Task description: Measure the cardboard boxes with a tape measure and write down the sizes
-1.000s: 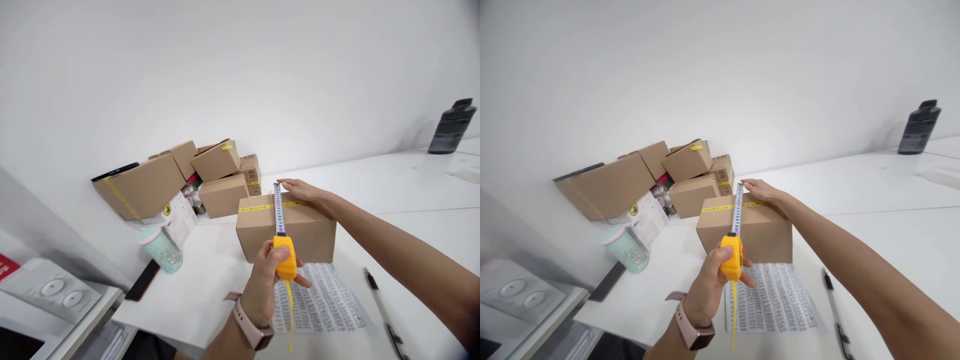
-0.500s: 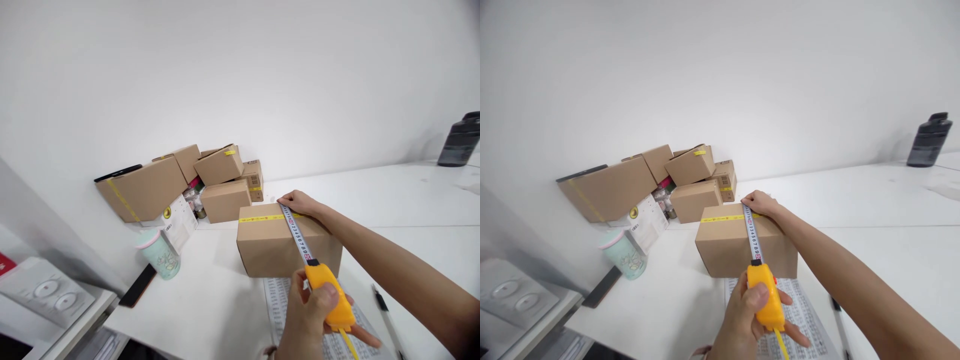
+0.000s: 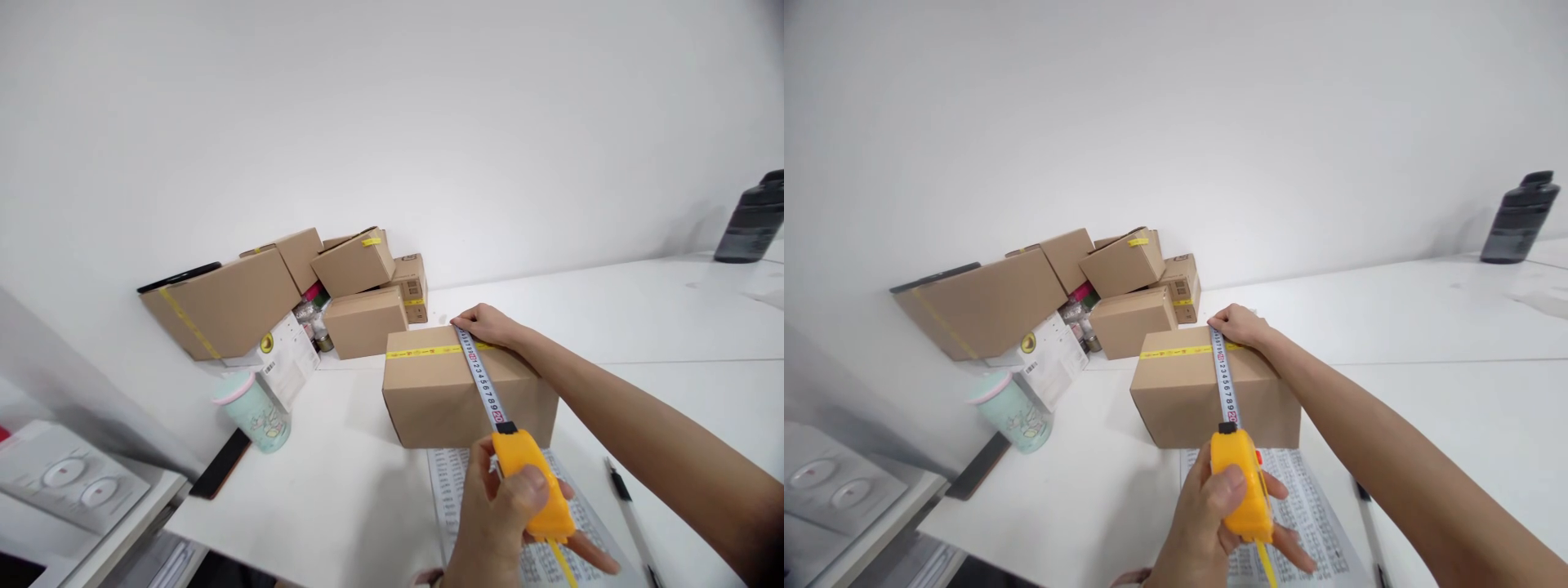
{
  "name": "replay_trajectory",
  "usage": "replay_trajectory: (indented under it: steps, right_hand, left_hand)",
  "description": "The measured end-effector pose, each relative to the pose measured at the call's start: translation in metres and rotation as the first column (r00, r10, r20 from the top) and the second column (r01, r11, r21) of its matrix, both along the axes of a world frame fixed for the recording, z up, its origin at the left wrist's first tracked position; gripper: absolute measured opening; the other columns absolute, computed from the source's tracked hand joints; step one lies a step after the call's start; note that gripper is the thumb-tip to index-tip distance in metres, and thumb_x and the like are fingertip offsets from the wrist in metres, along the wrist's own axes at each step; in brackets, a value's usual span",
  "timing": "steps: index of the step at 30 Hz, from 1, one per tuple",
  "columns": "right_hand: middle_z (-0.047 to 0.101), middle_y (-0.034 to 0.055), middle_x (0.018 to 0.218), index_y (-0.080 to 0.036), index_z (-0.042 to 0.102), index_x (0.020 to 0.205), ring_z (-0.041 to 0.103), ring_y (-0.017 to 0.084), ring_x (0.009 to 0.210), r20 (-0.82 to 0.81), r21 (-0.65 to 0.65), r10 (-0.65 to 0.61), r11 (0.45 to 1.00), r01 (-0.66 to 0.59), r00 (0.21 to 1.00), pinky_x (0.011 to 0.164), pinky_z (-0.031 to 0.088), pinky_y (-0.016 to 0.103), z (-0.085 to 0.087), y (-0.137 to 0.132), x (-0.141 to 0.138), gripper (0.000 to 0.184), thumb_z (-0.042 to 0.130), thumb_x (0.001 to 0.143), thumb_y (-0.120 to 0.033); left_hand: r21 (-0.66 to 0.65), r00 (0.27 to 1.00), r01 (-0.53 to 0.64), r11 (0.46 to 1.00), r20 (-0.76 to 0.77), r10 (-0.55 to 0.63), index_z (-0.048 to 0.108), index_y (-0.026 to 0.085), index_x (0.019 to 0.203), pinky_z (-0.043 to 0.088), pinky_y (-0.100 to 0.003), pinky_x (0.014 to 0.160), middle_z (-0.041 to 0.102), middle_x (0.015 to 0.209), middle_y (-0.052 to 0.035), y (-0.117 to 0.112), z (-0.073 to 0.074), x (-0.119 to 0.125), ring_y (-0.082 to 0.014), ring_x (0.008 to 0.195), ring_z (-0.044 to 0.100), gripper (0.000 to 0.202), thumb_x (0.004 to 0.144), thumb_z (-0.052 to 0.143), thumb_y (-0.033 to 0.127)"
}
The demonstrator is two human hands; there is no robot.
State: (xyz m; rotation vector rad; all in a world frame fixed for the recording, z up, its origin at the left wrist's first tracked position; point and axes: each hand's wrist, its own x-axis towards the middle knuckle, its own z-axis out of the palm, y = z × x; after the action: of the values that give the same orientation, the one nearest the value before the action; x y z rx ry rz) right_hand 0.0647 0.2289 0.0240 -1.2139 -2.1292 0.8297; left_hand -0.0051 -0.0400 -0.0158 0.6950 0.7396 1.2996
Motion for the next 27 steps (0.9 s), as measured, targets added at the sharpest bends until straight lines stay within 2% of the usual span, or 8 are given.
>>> replay_trajectory:
  steps: [7,11,14,17,20,23,25,27]
  right_hand:
    - [0.070,0.0044,0.068,-0.022,0.070,0.067,0.062,0.022,0.073,-0.154,-0.023,-0.015,1.000,0.012,0.988,0.069,0.048,0.032,-0.003,0.001,-0.003,0.026,0.073,0.073,-0.047]
    - [0.075,0.0083,0.088,-0.019,0.069,0.077,0.065,0.021,0.080,-0.312,-0.030,-0.047,0.999,0.039,0.949,0.073,0.051,0.033,0.009,-0.005,0.004,0.031,0.064,0.082,-0.050]
    - [0.075,0.0098,0.101,-0.019,0.069,0.084,0.066,0.021,0.092,-0.462,-0.005,-0.046,0.999,0.049,0.886,0.084,0.052,0.033,0.029,-0.023,0.024,0.033,0.066,0.083,-0.052]
    - [0.076,0.0085,0.095,-0.021,0.073,0.082,0.067,0.022,0.093,-0.585,0.031,-0.001,0.999,0.023,0.811,0.087,0.052,0.037,0.039,-0.067,0.045,0.036,0.079,0.072,-0.055]
    - [0.077,0.0056,0.089,-0.024,0.075,0.083,0.068,0.022,0.085,-0.574,0.087,-0.048,0.989,0.119,0.817,0.079,0.054,0.036,0.026,-0.130,0.055,0.034,0.077,0.075,-0.058]
    - [0.077,0.0041,0.087,-0.027,0.077,0.087,0.070,0.021,0.080,-0.492,0.115,-0.011,0.990,0.078,0.871,0.072,0.056,0.034,-0.003,-0.190,0.056,0.029,0.071,0.083,-0.054]
    - [0.077,0.0041,0.089,-0.027,0.077,0.093,0.071,0.021,0.080,-0.425,0.095,0.051,0.995,-0.012,0.904,0.071,0.057,0.033,-0.023,-0.216,0.057,0.028,0.064,0.090,-0.051]
    - [0.078,0.0049,0.093,-0.028,0.076,0.097,0.072,0.023,0.083,-0.401,0.061,0.037,0.998,-0.014,0.915,0.072,0.058,0.034,-0.040,-0.226,0.063,0.030,0.058,0.094,-0.051]
  left_hand:
    - [-0.027,0.999,0.026,0.999,-0.034,-0.027,0.052,0.021,0.107,0.054,-0.034,0.058,0.066,0.093,-0.0027,0.000,0.005,-0.004,-0.0181,0.052,0.068,0.063,0.067,0.079,0.062]
    - [-0.004,0.998,0.007,1.000,-0.061,-0.008,0.052,0.020,0.106,0.053,-0.031,0.055,0.064,0.093,-0.0031,-0.002,0.006,-0.006,-0.0137,0.050,0.064,0.062,0.066,0.080,0.057]
    - [0.059,0.989,0.059,0.997,-0.142,-0.050,0.049,0.022,0.117,0.054,-0.033,0.053,0.062,0.094,-0.0035,-0.009,-0.003,-0.013,-0.0135,0.055,0.059,0.077,0.057,0.086,0.052]
    - [0.057,0.949,0.031,0.998,-0.316,-0.011,0.036,0.025,0.138,0.054,-0.035,0.071,0.063,0.103,-0.0048,-0.019,-0.010,-0.020,-0.0172,0.075,0.059,0.102,0.050,0.087,0.029]
    - [0.010,0.874,-0.021,1.000,-0.485,0.024,0.026,0.026,0.145,0.050,-0.034,0.081,0.063,0.103,-0.0025,-0.028,-0.009,-0.022,-0.0174,0.082,0.056,0.115,0.045,0.082,0.014]
    - [0.076,0.806,-0.029,0.997,-0.588,0.068,0.023,0.027,0.146,0.050,-0.034,0.080,0.061,0.107,-0.0036,-0.033,-0.002,-0.019,-0.0181,0.083,0.057,0.114,0.048,0.080,0.010]
    - [0.162,0.776,0.003,0.987,-0.623,0.100,0.022,0.027,0.146,0.051,-0.034,0.080,0.060,0.108,-0.0049,-0.035,0.001,-0.018,-0.0194,0.085,0.059,0.111,0.051,0.079,0.010]
    - [0.219,0.750,0.039,0.975,-0.651,0.117,0.021,0.027,0.147,0.051,-0.034,0.081,0.061,0.110,-0.0055,-0.035,0.001,-0.022,-0.0209,0.087,0.062,0.108,0.057,0.080,0.014]
